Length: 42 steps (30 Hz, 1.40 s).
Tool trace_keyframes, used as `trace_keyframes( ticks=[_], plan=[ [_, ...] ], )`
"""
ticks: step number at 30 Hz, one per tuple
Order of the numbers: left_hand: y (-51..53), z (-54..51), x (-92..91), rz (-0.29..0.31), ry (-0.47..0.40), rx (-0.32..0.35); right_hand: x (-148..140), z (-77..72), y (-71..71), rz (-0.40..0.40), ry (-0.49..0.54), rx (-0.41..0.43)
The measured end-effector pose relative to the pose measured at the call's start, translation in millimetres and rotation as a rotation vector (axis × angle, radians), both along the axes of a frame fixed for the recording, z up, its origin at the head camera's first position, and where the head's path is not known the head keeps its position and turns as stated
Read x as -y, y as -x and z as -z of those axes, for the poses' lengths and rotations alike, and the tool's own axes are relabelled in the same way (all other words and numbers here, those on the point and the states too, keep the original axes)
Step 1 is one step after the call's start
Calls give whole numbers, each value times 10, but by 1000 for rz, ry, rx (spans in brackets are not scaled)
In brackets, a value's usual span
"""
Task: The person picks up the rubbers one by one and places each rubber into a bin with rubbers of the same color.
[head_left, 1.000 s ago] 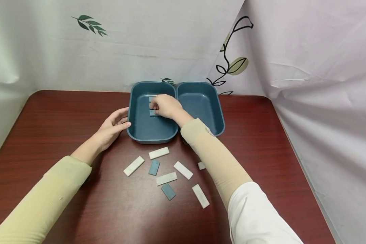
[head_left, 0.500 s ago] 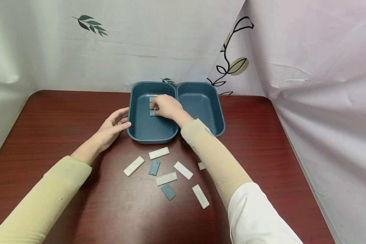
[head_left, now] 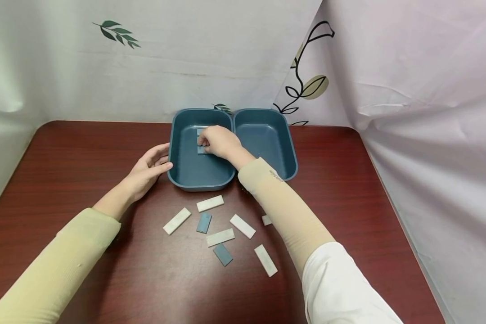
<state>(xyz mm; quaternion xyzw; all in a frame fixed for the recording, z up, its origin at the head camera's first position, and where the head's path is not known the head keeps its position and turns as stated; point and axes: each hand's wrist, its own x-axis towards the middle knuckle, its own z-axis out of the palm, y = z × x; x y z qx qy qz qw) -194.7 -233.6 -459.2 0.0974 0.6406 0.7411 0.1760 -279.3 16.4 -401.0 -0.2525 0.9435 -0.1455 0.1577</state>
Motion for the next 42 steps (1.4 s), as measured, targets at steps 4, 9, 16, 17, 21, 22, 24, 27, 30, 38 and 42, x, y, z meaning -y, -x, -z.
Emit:
trace_keyframes(
  ticks=[4,9,16,17,21,22,24,27,30,38,42],
  plan=[
    [-8,5,4,-2,0,-4,13,11,1,3,-8,-2],
    [-18,8,6,-2,0,-2,19,19,4,1,-12,1],
    [-18,27,-4,-2,-11,-1,7,34,0,0,-4,-2],
    [-17,30,-6,-2,-12,0,4,36,-2,0,-2,-3],
    [-17,36,-12,-2,-11,5,-12,48,-13,0,19,-19],
    [-19,35,-11,-1,-9,7,-16,52,-14,2,29,-24],
    [-19,32,-11,1,-4,9,-24,56,-13,6,49,-32],
    [-20,26,-11,2,5,8,-35,61,-13,9,83,-43],
    [-18,24,-13,0,2,5,-45,64,-17,2,121,-63],
    [-8,8,-22,0,3,8,-102,66,-34,10,287,-103],
    [-3,-9,-6,-8,3,16,-117,45,-33,21,387,-115]
  ],
)
